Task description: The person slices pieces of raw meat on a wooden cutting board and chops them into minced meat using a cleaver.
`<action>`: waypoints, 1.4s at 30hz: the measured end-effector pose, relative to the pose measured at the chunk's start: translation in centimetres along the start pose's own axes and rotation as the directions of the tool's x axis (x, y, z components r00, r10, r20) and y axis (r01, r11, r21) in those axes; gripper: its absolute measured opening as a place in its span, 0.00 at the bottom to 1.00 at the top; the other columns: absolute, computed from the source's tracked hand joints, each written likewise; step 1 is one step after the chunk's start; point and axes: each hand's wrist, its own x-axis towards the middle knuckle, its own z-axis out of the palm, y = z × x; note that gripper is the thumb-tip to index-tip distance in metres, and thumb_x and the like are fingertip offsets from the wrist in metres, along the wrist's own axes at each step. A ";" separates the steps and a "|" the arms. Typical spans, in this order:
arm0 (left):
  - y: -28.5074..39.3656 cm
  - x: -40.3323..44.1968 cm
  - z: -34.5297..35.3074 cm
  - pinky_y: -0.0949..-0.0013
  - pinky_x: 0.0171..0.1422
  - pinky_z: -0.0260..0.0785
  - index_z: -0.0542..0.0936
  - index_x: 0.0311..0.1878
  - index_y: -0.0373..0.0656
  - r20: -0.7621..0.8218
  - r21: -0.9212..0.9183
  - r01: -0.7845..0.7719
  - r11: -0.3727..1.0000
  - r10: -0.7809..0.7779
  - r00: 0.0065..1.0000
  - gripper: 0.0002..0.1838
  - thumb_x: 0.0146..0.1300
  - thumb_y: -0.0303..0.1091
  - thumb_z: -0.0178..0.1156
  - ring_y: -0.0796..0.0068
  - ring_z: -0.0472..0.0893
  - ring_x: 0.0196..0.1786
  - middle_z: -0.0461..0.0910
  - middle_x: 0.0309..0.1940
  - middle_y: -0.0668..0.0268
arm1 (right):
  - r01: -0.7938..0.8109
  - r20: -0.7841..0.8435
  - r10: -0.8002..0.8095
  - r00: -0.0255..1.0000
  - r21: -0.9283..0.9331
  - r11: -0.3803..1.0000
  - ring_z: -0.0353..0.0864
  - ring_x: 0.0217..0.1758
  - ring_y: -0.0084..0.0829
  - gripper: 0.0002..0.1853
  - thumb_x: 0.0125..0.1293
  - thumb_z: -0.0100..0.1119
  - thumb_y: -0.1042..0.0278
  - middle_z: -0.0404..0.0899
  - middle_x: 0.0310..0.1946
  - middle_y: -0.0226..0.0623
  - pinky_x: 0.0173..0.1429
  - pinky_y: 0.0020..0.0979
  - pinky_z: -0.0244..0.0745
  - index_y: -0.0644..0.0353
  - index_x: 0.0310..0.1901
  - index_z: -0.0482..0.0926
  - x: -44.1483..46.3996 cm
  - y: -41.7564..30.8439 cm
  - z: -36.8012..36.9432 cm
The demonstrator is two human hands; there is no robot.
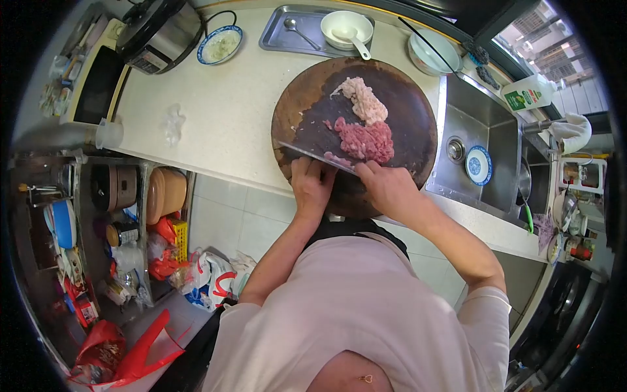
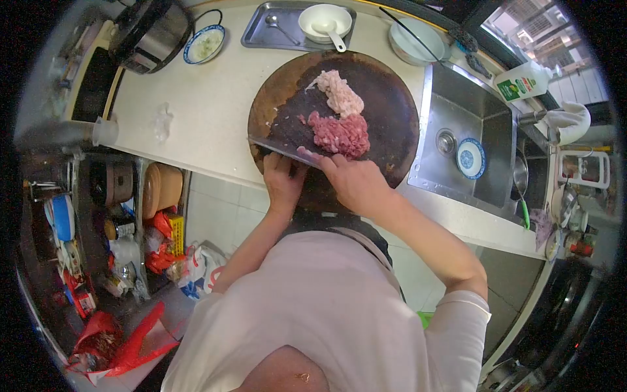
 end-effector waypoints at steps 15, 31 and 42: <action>-0.2 -0.2 0.5 0.55 0.41 0.69 0.81 0.36 0.42 0.057 0.017 -0.037 0.999 0.036 0.998 0.11 0.45 0.25 0.66 0.53 0.73 0.39 0.73 0.32 0.60 | -0.099 -0.089 0.109 0.990 0.111 0.989 0.82 0.33 0.50 0.15 0.60 0.55 0.74 0.79 0.30 0.48 0.34 0.48 0.75 0.61 0.49 0.69 6.0 0.1 2.3; -0.8 -0.3 -1.6 0.56 0.44 0.66 0.78 0.35 0.39 -0.115 0.034 0.114 0.993 -0.110 0.987 0.08 0.50 0.22 0.63 0.53 0.72 0.39 0.73 0.31 0.58 | -0.165 0.036 0.165 0.986 0.014 0.986 0.82 0.34 0.52 0.14 0.56 0.57 0.76 0.79 0.32 0.50 0.35 0.48 0.76 0.62 0.44 0.68 0.4 0.3 1.3; -0.9 1.6 0.1 0.57 0.42 0.69 0.81 0.37 0.40 0.058 0.040 -0.047 0.998 0.045 0.997 0.10 0.48 0.24 0.66 0.54 0.74 0.39 0.75 0.33 0.59 | -0.144 0.017 0.144 0.989 -0.002 0.990 0.83 0.32 0.48 0.14 0.55 0.56 0.76 0.79 0.34 0.47 0.33 0.44 0.77 0.62 0.44 0.69 -0.2 -0.5 0.4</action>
